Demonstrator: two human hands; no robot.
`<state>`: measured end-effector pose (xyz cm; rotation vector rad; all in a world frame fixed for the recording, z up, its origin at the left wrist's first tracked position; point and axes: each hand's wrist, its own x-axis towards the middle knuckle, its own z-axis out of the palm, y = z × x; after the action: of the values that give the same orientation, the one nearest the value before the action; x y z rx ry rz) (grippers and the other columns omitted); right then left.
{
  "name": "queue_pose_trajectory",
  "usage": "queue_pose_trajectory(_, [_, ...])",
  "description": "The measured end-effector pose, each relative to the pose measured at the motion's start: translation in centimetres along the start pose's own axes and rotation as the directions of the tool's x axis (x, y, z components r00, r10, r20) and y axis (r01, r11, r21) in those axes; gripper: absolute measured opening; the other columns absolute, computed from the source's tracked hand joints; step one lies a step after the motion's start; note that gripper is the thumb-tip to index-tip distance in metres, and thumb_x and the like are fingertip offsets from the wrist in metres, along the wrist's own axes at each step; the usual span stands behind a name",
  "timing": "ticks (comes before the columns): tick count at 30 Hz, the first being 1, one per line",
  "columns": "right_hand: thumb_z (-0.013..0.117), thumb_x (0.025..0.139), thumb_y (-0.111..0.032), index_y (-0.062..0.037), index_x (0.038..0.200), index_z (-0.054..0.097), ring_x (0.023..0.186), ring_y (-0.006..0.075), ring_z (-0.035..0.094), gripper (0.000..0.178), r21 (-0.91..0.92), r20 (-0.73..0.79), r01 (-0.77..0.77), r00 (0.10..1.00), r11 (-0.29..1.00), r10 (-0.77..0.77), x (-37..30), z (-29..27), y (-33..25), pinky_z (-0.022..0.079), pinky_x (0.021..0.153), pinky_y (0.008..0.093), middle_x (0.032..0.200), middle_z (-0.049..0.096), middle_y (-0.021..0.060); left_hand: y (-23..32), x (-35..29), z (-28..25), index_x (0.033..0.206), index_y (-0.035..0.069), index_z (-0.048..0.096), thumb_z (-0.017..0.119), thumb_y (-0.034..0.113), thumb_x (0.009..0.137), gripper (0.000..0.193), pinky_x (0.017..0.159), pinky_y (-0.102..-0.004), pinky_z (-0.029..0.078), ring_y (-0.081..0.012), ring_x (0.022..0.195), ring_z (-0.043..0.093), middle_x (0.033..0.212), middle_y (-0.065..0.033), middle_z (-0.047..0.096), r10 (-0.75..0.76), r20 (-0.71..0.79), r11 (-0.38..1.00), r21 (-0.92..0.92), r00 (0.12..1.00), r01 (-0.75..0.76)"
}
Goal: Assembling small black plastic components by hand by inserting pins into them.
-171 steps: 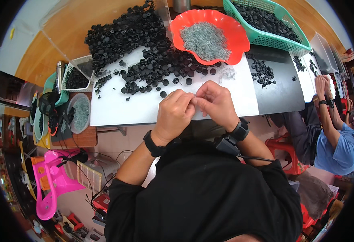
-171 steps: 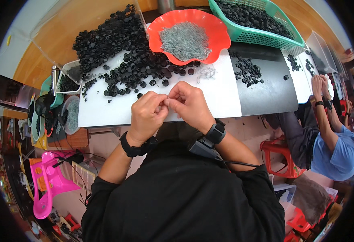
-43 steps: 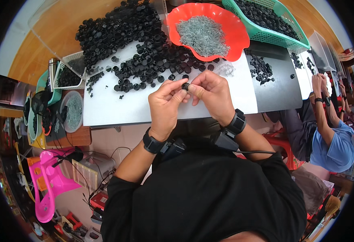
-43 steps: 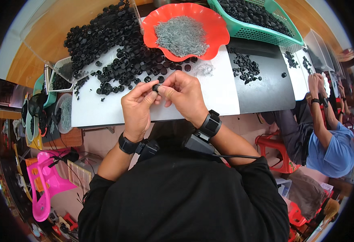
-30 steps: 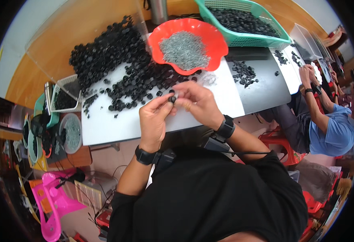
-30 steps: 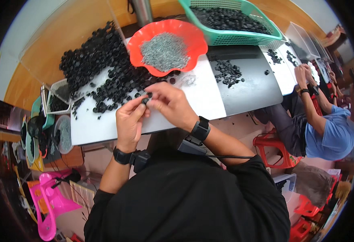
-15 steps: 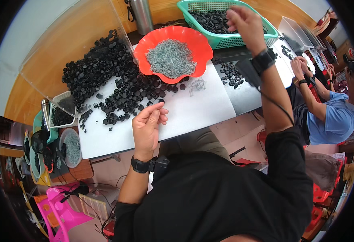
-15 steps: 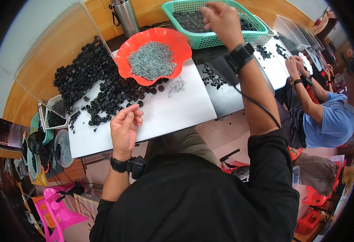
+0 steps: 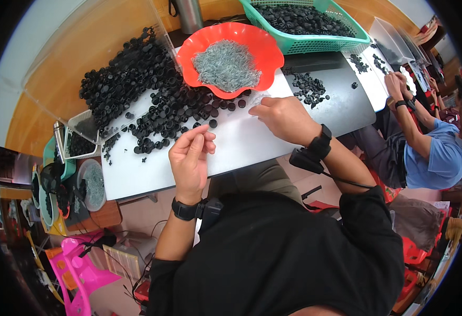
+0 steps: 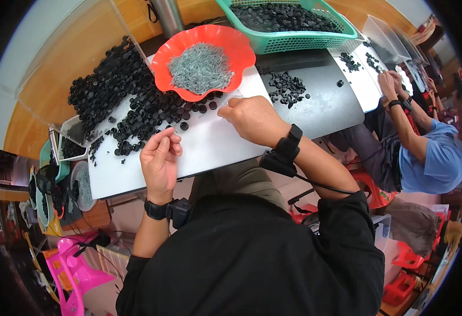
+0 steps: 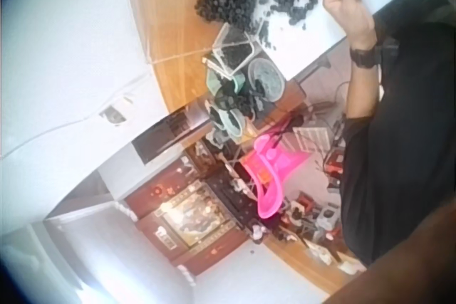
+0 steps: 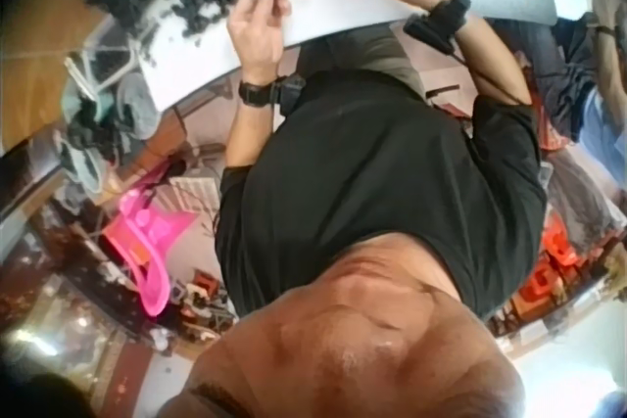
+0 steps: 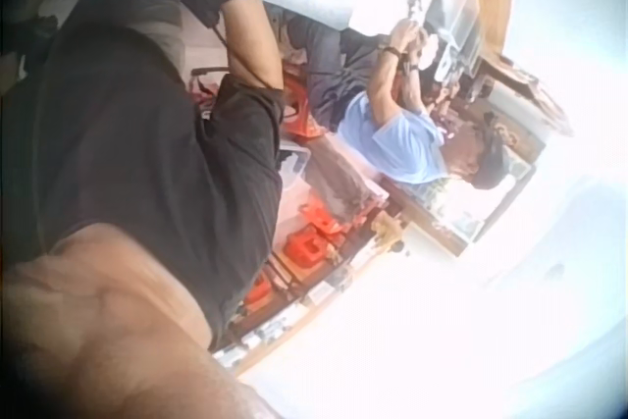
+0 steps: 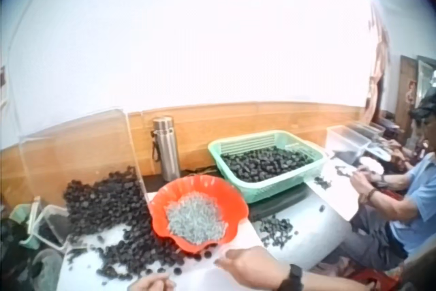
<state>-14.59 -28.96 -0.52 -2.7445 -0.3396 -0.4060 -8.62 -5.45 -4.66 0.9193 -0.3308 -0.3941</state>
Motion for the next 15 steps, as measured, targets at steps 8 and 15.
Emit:
queue_pose_trajectory(8, [0.056,0.069,-0.007,-0.0061,0.073,0.054,0.066,0.0255,0.060,0.005,-0.311,0.122,0.196,0.979,0.930,-0.166,1.3,0.6,0.3,0.048,0.053,0.0360,0.071,0.055,0.0078,0.4,-1.4,0.3,0.106,-0.006,0.060,0.053,0.005,0.091,0.020,0.065,-0.0246,0.046,-0.0130,0.070,0.056,0.087,-0.0122,0.064,-0.006,-0.014,0.998,0.068,1.000,0.007])
queue_pose_trajectory(15, [0.060,0.065,-0.002,-0.0048,0.073,0.055,0.065,0.0277,0.058,0.010,-0.067,-0.049,0.239,0.969,0.969,-0.242,1.7,0.7,-1.0,0.046,0.053,0.0381,0.069,0.052,0.0084,1.3,-2.1,0.0,0.106,-0.005,0.061,0.054,0.005,0.090,0.020,0.065,-0.0233,0.046,-0.0106,0.071,0.057,0.088,-0.0108,0.065,-0.076,0.024,0.990,0.122,0.997,0.072])
